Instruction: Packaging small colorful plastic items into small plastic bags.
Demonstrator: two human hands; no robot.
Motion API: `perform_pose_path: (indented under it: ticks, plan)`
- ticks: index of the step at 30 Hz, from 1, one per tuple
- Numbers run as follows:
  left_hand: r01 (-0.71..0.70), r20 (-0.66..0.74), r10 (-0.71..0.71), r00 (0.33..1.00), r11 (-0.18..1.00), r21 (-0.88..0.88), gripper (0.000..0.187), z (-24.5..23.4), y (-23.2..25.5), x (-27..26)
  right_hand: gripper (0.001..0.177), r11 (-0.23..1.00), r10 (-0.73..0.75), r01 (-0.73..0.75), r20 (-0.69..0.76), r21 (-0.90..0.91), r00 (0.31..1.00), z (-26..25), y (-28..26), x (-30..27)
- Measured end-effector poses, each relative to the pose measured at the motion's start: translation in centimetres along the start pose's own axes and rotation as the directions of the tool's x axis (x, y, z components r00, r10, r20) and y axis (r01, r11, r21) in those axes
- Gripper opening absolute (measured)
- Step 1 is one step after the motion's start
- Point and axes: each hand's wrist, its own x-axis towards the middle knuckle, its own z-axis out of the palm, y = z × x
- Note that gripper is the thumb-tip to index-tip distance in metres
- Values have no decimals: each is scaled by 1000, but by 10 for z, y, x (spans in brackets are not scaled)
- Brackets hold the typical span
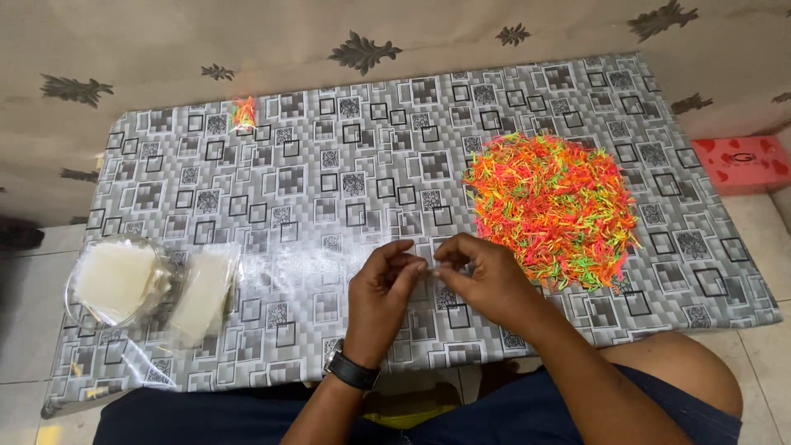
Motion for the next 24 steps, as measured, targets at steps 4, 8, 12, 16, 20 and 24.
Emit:
perform_pose_path:
  ticks: [4, 8, 12, 16, 20, 24]
  plan:
    - [78, 21, -76, 997, 991, -105, 53, 0, -5, 1, 18, 999, 24, -21, -109, 31, 994, -7, -3, 2]
    - [124, -3, -124, 992, 992, 3, 18, -1, -15, -2, 11, 999, -34, 36, -123, 9, 992, -5, 5, 3]
    - [-3, -7, 4, 1000, 991, 131, 17, -3, -3, -2, 9, 989, -144, 135, -152, -68, 978, -3, -3, 3]
    - [-126, 28, 123, 992, 964, 234, 20, -5, 0, -1, 9, 964, -240, 223, -107, -147, 965, -6, -8, 4]
    - [-109, 45, 103, 994, 980, 164, 33, -5, 2, -1, 9, 987, -160, 157, -70, -40, 985, -4, 5, 2]
    - [56, 76, -51, 996, 996, -71, 57, -5, 6, -2, 11, 976, -54, 61, -36, 210, 998, -8, 8, 2]
